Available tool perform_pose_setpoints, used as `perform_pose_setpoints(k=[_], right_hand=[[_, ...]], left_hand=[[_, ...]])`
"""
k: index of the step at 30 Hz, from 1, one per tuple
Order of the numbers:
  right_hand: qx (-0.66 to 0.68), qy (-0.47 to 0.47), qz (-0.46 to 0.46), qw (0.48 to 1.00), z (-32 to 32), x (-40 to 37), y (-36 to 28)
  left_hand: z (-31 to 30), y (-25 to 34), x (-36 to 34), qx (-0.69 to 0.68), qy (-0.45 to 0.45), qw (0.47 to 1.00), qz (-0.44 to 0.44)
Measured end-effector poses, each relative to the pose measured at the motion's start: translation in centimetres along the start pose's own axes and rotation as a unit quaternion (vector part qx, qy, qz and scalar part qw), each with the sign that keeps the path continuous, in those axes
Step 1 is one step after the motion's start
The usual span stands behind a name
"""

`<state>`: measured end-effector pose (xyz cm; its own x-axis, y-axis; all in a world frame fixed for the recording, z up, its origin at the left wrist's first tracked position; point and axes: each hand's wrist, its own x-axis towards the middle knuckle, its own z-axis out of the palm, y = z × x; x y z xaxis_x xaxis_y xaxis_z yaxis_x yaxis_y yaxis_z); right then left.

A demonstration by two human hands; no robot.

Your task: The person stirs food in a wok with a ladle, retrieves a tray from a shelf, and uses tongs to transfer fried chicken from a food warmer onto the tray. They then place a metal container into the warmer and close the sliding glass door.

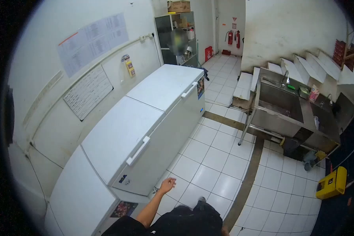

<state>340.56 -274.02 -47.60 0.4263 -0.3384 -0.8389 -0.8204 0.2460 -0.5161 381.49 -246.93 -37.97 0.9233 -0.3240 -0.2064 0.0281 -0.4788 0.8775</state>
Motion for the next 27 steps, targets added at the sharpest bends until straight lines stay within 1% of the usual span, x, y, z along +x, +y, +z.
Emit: perform_pose_setpoints(k=[2,3,4,5,6,7,8,9,10,11,12,13,14,15,16,17,18,19,20,22,23,24,25,26,27], right_hand=[[-0.004,-0.005,-0.053,0.999,-0.9,6.7,-7.2],[-0.101,-0.025,-0.076,0.992,-1.9,14.5,-9.3],[0.052,-0.004,-0.025,0.998,-1.5,13.4,-17.8],[0.034,-0.001,-0.056,0.998,-2.0,15.4,-24.6],[0.017,0.019,-0.099,0.995,-2.3,17.3,-30.7],[0.000,0.037,-0.142,0.989,-2.5,19.1,-36.7],[0.011,0.043,-0.162,0.986,-2.9,20.6,-42.3],[0.023,0.049,-0.177,0.983,-3.2,21.9,-47.1],[0.040,0.056,-0.211,0.975,-3.5,24.0,-51.0],[0.058,0.061,-0.237,0.968,-3.7,25.6,-53.8],[0.083,0.067,-0.223,0.969,-3.6,27.1,-56.7],[0.056,0.093,-0.214,0.971,-3.4,28.0,-59.0],[0.001,0.112,-0.223,0.968,-3.7,31.0,-59.6],[-0.055,0.134,-0.228,0.963,-4.1,33.6,-59.7],[-0.049,0.136,-0.196,0.970,-4.6,35.2,-60.0],[-0.047,0.136,-0.178,0.974,-4.8,34.7,-60.8],[0.045,0.143,-0.122,0.981,-4.7,33.9,-61.9],[0.136,0.148,-0.067,0.977,-4.2,34.2,-63.3],[0.097,0.128,-0.104,0.982,-4.6,35.1,-63.2],[0.088,0.111,-0.069,0.988,-4.9,37.0,-64.0],[0.087,0.104,-0.050,0.989,-5.1,38.3,-64.7],[0.087,0.098,-0.029,0.991,-5.3,40.0,-65.8],[0.085,0.091,-0.016,0.992,-5.7,42.0,-67.1],[0.082,0.084,-0.006,0.993,-6.3,44.1,-68.9],[0.077,0.078,0.001,0.994,-7.0,46.2,-70.9]], left_hand=[[-0.9,-2.4,0.7,0.030,-0.038,0.992,-0.119],[-0.6,-11.3,1.5,0.366,-0.002,0.905,0.218],[-1.1,-13.5,1.1,0.443,-0.127,0.884,0.079],[0.1,-20.2,2.1,0.429,-0.302,0.842,-0.128],[-2.7,-21.2,0.8,0.486,-0.390,0.782,-0.007],[-2.6,-20.9,-0.8,0.237,-0.206,0.949,0.012],[-2.6,-19.5,-2.8,-0.030,-0.063,0.990,0.126],[-2.4,-17.5,0.5,-0.057,-0.071,0.995,0.050],[-2.1,-16.0,3.8,-0.083,-0.073,0.993,-0.026],[-2.7,-14.6,6.0,-0.131,-0.083,0.971,-0.184],[-3.5,-13.3,9.4,-0.177,-0.095,0.922,-0.331],[-4.4,-11.8,12.8,-0.214,-0.085,0.851,-0.472],[-4.0,-11.2,18.4,-0.124,-0.125,0.860,-0.479],[-3.3,-10.5,25.9,0.094,-0.218,0.892,-0.384],[-2.4,-9.5,33.4,0.238,-0.276,0.880,-0.304],[-1.4,-7.5,40.8,0.302,-0.290,0.866,-0.273],[-0.6,-4.4,48.1,0.320,-0.270,0.868,-0.267],[-0.4,0.8,54.5,0.280,-0.217,0.907,-0.227],[0.7,2.3,61.0,0.340,-0.120,0.932,-0.044],[2.3,11.5,73.7,0.268,-0.075,0.957,-0.080],[2.9,15.1,79.3,0.182,-0.087,0.977,-0.070],[4.5,18.2,84.1,0.120,-0.017,0.992,-0.030],[5.2,23.2,87.8,0.111,-0.025,0.993,-0.028],[6.3,26.9,91.0,0.048,-0.023,0.998,-0.012],[7.7,29.0,93.6,-0.014,-0.019,1.000,0.002]])
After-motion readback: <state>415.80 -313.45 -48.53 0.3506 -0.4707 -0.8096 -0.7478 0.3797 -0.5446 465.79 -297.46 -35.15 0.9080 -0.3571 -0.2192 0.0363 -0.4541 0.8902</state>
